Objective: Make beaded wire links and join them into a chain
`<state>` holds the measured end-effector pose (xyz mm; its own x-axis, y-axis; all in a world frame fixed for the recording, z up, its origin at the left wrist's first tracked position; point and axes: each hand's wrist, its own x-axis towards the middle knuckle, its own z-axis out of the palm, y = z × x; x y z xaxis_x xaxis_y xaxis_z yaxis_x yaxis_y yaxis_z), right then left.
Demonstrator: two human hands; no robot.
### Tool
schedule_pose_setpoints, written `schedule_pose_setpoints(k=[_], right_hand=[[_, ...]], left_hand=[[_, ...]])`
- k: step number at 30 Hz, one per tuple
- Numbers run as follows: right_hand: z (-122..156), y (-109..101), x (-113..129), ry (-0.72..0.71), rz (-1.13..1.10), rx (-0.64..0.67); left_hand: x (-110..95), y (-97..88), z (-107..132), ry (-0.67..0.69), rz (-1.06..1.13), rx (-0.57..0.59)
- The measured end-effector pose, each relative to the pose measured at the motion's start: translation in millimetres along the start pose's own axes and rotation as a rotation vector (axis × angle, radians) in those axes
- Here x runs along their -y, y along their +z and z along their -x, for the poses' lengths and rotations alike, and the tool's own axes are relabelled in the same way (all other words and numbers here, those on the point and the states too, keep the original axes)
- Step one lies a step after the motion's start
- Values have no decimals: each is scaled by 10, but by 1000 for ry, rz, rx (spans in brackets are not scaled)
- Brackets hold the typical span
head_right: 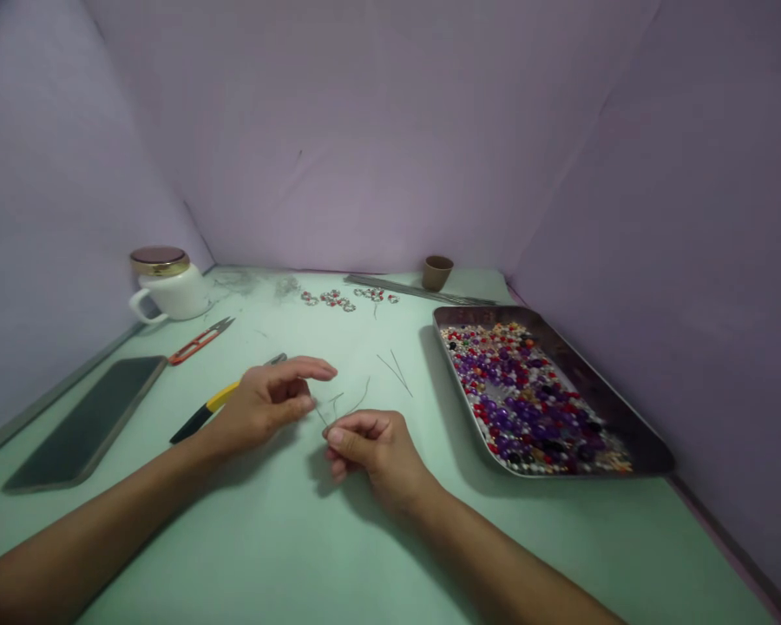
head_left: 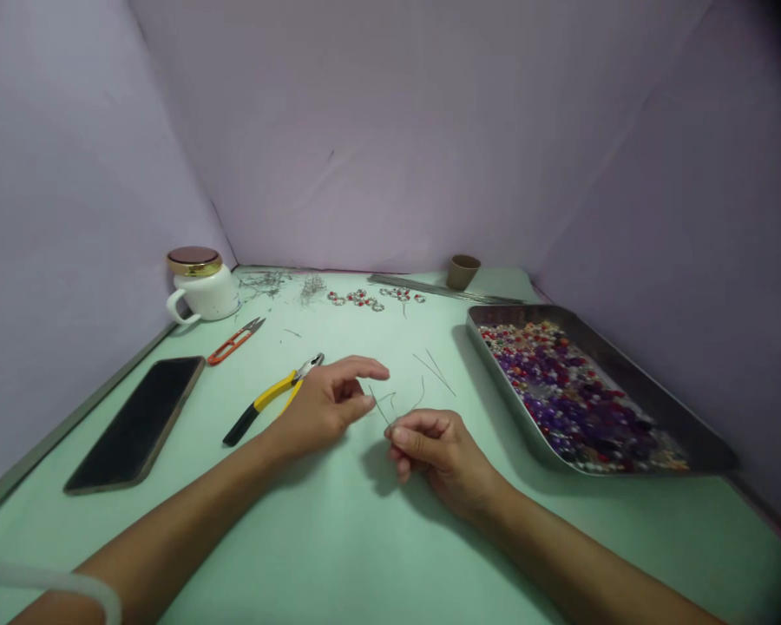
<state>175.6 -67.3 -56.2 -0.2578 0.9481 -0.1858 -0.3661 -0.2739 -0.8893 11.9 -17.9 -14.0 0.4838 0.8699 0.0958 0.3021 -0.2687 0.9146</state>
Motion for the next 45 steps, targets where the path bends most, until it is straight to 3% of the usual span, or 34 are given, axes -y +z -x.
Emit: schedule_pose_setpoints(k=[3,5,8,10,13,18,21,25,28,31,41,45], right_hand=[[10,23,16,-23,125,-43],[27,54,24,-45,238,-90],[59,102,16,-117,387,-113],[75,117,-2,-177,454,-102],[69,104,-16,-216,466,-102],[3,57,21,-116,126,-134],[-11,53,42,-49,-102,-175],[6,59,57,11,-235,-202],[15,59,63,29,-218,-206],[9,55,65,13,-185,-212],[-7,26,13,-30,-12,-147],[10,46,-6,-18,187,-143]], left_hand=[[-130,-40,47,-24,-172,-321],[-240,-15,110,81,-312,-492],[-330,132,198,258,-467,-249],[-313,263,223,194,-522,-142],[-251,389,218,107,-494,-96],[-274,335,206,112,-171,-115],[-273,267,196,-3,70,-101],[-129,205,137,-219,313,6],[-10,168,81,-352,433,-10],[23,143,47,-387,456,-25],[-136,71,63,-258,224,-94],[-262,93,121,-141,-47,-166]])
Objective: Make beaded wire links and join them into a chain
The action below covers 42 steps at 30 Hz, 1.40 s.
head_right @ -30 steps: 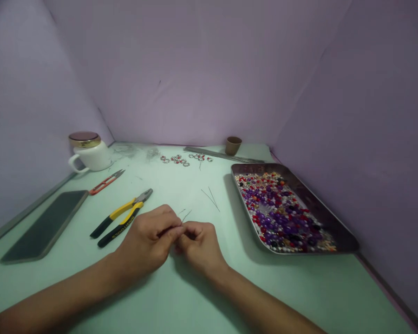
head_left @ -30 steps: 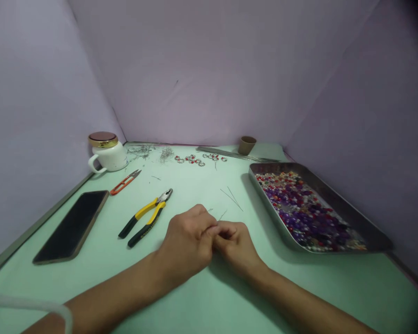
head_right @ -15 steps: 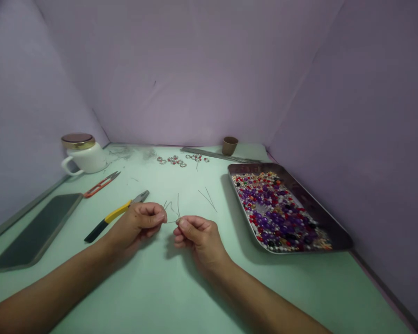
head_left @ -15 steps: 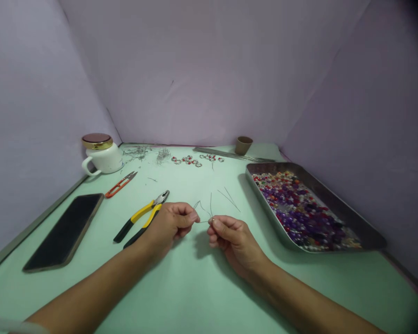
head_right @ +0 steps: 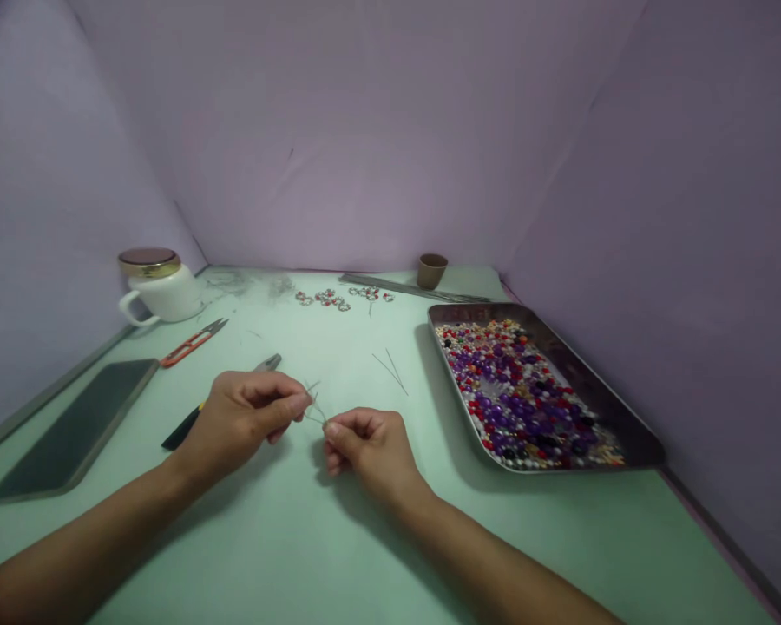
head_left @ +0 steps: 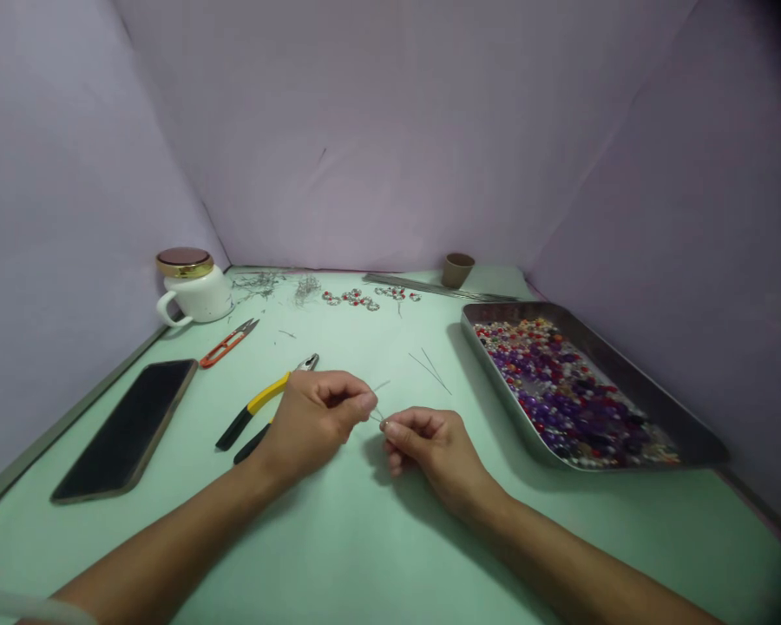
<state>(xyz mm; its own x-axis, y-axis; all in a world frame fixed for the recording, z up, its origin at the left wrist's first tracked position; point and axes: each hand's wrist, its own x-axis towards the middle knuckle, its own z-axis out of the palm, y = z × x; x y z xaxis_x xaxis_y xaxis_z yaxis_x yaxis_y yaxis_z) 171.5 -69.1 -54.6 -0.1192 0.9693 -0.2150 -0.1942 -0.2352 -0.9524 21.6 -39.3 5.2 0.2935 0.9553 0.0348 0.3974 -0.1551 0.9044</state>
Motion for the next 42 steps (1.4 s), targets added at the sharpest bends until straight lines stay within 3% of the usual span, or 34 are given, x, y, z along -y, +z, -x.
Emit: schedule_pose_setpoints(k=[3,5,9,13,18,22,27,31,35,39,42], right_hand=[[43,5,0,-61,254,92],[75,-1,6,-109,367,185],[108,-12,37,-141,373,346],[124,-3,66,-242,343,374],[166,8,86,-404,396,324],[169,6,99,-478,432,155],[127,-2,68,-318,269,-25],[87,-14,49,-190,132,-42],[60,-29,55,-165,90,-54],[58,-38,57,-152,69,-15],[79,-32,72,-127,90,101]], left_hand=[[-71,2,55,215,-231,42],[-95,-23,59,279,-347,100],[-65,-122,-24,99,-341,242],[48,-147,-129,-74,-188,289],[181,-57,-186,-215,-46,282],[259,-22,-220,-349,9,265],[292,-17,-255,-473,140,287],[275,-79,-266,-370,222,242],[214,-164,-249,-224,97,197],[153,-249,-231,-95,-13,346],[139,-303,-230,-39,-64,450]])
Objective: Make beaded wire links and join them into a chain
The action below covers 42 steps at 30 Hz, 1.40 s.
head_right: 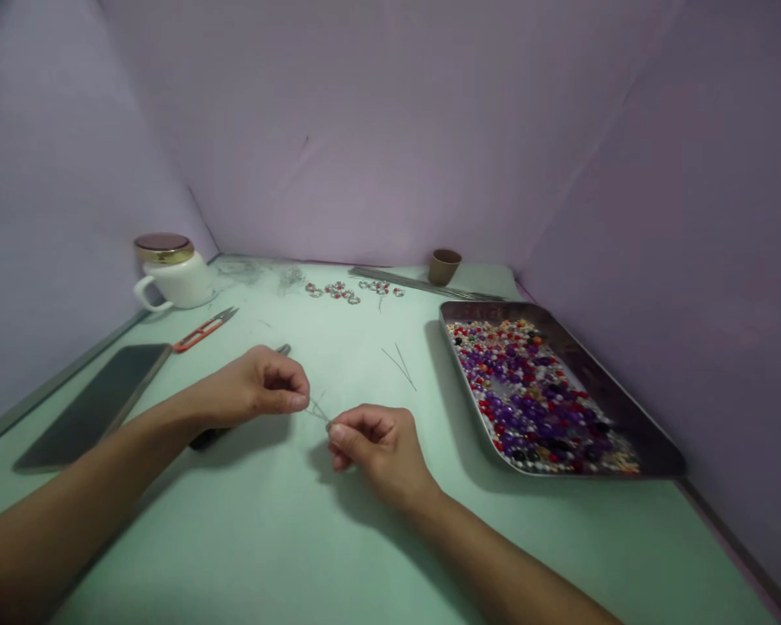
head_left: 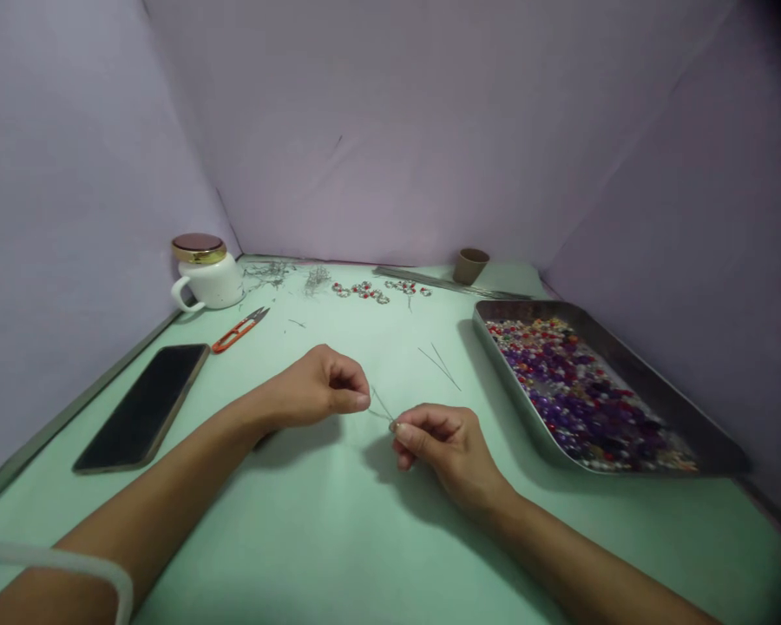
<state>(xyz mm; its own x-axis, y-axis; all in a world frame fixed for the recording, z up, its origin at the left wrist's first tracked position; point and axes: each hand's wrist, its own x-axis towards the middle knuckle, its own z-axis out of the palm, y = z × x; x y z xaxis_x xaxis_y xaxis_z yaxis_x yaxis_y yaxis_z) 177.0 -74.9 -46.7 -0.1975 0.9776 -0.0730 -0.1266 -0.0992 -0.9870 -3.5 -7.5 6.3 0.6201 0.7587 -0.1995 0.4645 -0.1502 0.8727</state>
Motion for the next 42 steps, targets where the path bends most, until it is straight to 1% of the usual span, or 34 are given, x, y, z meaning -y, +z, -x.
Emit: schedule_pose_setpoints(k=[3,6,8,9,11,13,15,17,18,20,23,26,29,30,32,33,34,35,37,38,39,40,42], right_hand=[[28,18,25,36,89,174],[56,39,28,57,191,279],[67,51,14,75,231,313],[68,56,5,84,246,315],[59,67,-14,90,286,272],[33,73,-35,81,289,172],[-2,69,-55,75,196,51],[-35,54,-69,84,28,-59],[-48,44,-71,94,-60,-99],[-63,29,-66,112,-217,-152],[-57,31,-39,139,-384,-176],[-39,55,-17,159,-464,-157],[-31,54,-24,148,-462,-131],[-33,43,-33,127,-429,-125],[-41,9,-54,62,-327,-109],[-46,-11,-64,30,-275,-103],[-52,-29,-73,5,-232,-98],[-56,-43,-80,-9,-204,-97],[-62,-59,-86,-19,-178,-99],[-62,-60,-85,-23,-163,-98],[-60,-56,-80,-26,-144,-95],[-57,-51,-74,-30,-121,-96],[-47,-35,-58,-35,-73,-107]], left_hand=[[-5,-20,20,12,-53,97],[-44,1,48,3,-138,159],[-96,47,74,11,-223,154],[-129,82,89,22,-278,124],[-195,183,122,65,-422,23],[-245,312,159,151,-591,-88],[-265,435,193,275,-732,-158],[-258,510,215,341,-809,-217],[-249,520,219,347,-802,-248],[-226,490,210,317,-718,-295],[-182,380,156,179,-511,-297],[-105,304,68,-13,-205,-198],[-24,288,-6,-163,99,-85],[-9,284,-18,-202,151,-50],[-6,262,-18,-241,161,-3],[-16,246,-8,-236,128,-5],[-30,230,5,-219,80,-39],[-46,218,18,-191,24,-109],[-71,218,40,-106,-82,-295],[-76,234,45,-52,-124,-362],[-77,257,47,6,-155,-396],[-72,286,45,61,-176,-397],[-56,345,35,127,-190,-343]])
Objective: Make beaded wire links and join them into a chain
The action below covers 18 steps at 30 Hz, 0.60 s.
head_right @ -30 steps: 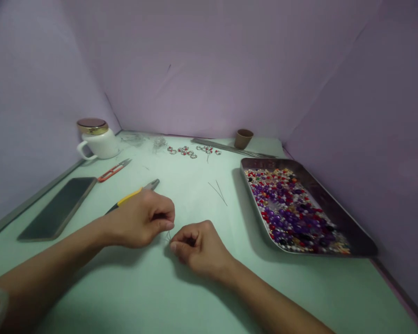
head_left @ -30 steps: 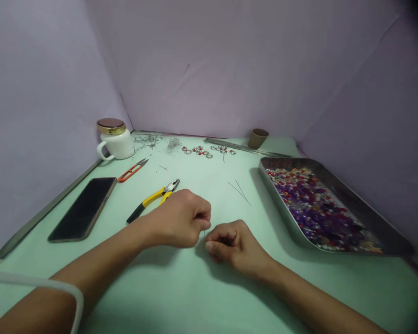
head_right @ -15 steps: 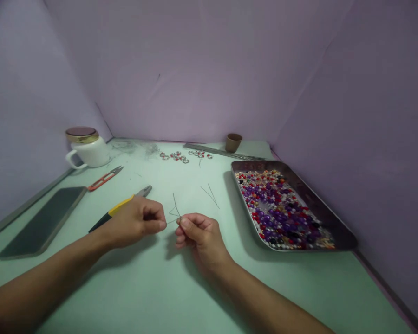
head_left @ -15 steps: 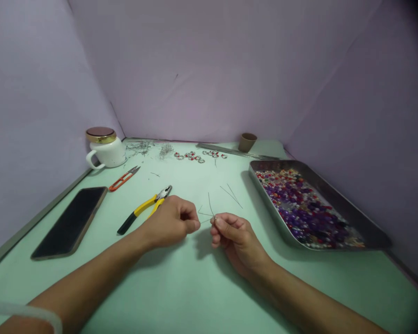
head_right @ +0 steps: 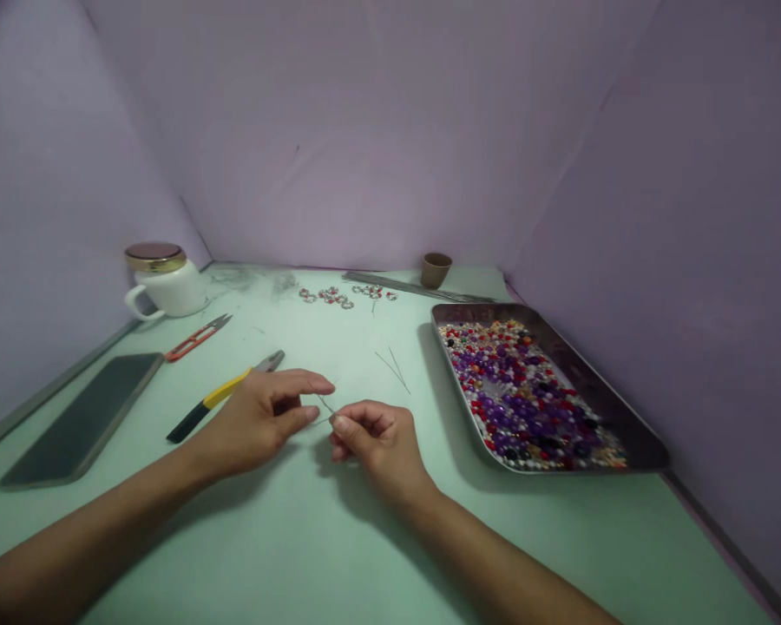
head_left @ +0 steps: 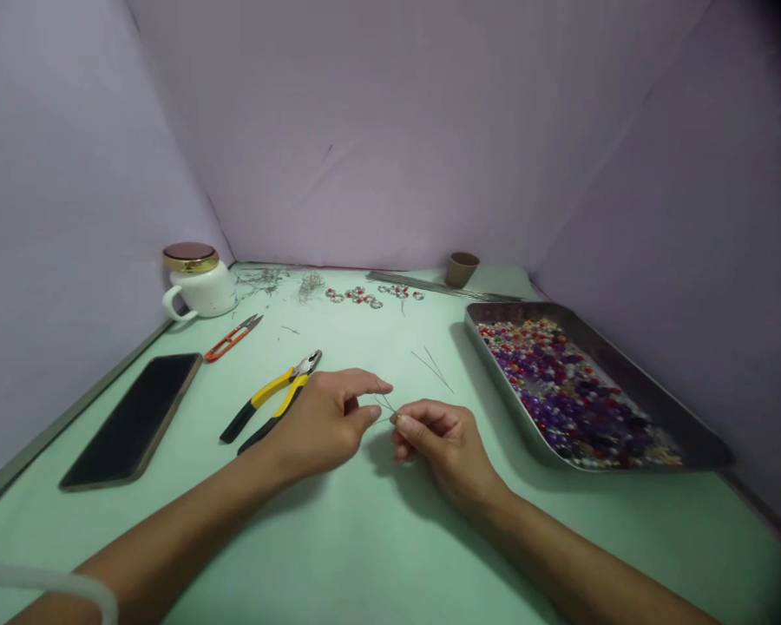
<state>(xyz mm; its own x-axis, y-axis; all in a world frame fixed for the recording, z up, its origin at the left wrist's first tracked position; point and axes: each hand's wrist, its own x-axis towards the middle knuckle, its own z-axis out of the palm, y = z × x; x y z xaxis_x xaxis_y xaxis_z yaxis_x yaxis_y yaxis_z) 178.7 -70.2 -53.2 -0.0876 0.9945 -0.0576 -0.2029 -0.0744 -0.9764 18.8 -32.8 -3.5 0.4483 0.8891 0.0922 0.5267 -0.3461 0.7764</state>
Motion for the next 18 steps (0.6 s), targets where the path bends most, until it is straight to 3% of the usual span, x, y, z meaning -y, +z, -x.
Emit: schedule_pose_setpoints(k=[4,11,14,18], right_hand=[[21,29,28,-39,115,-54],[14,31,12,-257,499,-211],[22,-4,-10,-468,744,-179],[57,-24,-36,-634,966,-32]], left_hand=[[-3,73,16,31,-50,28],[-85,176,127,119,-403,-26],[-119,229,176,106,-423,28],[-133,207,149,-29,-227,61]])
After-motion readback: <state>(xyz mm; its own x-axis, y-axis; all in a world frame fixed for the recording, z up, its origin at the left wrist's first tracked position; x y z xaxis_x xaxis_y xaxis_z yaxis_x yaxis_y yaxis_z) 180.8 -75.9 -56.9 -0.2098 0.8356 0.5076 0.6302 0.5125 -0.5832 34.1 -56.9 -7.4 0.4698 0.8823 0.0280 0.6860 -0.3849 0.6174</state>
